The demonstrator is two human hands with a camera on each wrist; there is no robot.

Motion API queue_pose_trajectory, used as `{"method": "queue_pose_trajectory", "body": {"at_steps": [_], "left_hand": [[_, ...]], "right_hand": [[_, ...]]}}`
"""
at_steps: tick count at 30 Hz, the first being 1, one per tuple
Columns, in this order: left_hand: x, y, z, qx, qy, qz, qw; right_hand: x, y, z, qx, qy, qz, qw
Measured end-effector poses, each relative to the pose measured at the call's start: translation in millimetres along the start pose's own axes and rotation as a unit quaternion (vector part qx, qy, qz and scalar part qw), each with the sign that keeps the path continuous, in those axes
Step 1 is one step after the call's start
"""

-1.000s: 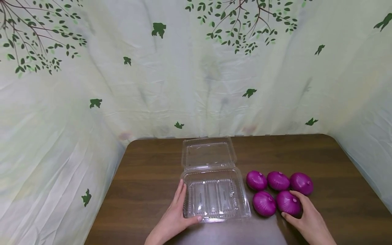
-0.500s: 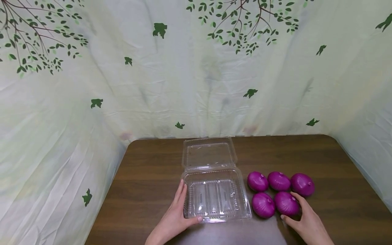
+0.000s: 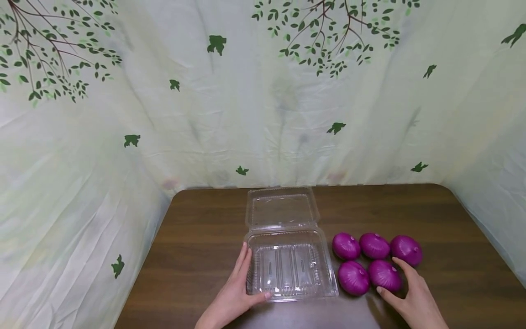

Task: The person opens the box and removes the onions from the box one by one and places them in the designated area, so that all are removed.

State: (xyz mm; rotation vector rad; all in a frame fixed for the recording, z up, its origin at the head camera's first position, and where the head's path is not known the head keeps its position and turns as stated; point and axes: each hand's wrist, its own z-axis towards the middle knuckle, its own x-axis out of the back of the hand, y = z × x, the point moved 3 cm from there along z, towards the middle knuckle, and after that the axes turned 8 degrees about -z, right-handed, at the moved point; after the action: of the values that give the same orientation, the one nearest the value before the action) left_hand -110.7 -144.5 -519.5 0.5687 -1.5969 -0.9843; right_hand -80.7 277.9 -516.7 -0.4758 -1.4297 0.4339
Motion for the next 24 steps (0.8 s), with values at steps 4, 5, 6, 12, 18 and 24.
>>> {"method": "queue_pose_trajectory", "body": {"at_steps": [4, 5, 6, 12, 18, 24], "left_hand": [[5.8, 0.0, 1.1, -0.025, 0.044, 0.007, 0.9987], [8.8, 1.9, 1.8, -0.035, 0.068, 0.018, 0.9969], [12.6, 5.1, 2.4, -0.045, 0.095, 0.033, 0.9939], [44.5, 41.8, 4.3, -0.135, 0.238, 0.162, 0.9481], [54.7, 62.5, 1.3, -0.076, 0.212, 0.319, 0.9207], [49.0, 55.7, -7.5, 0.03, 0.145, 0.336, 0.9301]], "right_hand": [[8, -18, 1.9, 0.055, 0.049, -0.009, 0.9973], [11, -23, 2.8, 0.066, 0.052, -0.015, 0.9964], [14, -29, 3.9, 0.073, 0.053, -0.026, 0.9956], [30, -64, 15.0, 0.106, 0.065, -0.137, 0.9828], [29, -87, 20.0, 0.106, 0.017, -0.213, 0.9712], [19, -91, 17.7, 0.119, -0.01, -0.225, 0.9671]]}}
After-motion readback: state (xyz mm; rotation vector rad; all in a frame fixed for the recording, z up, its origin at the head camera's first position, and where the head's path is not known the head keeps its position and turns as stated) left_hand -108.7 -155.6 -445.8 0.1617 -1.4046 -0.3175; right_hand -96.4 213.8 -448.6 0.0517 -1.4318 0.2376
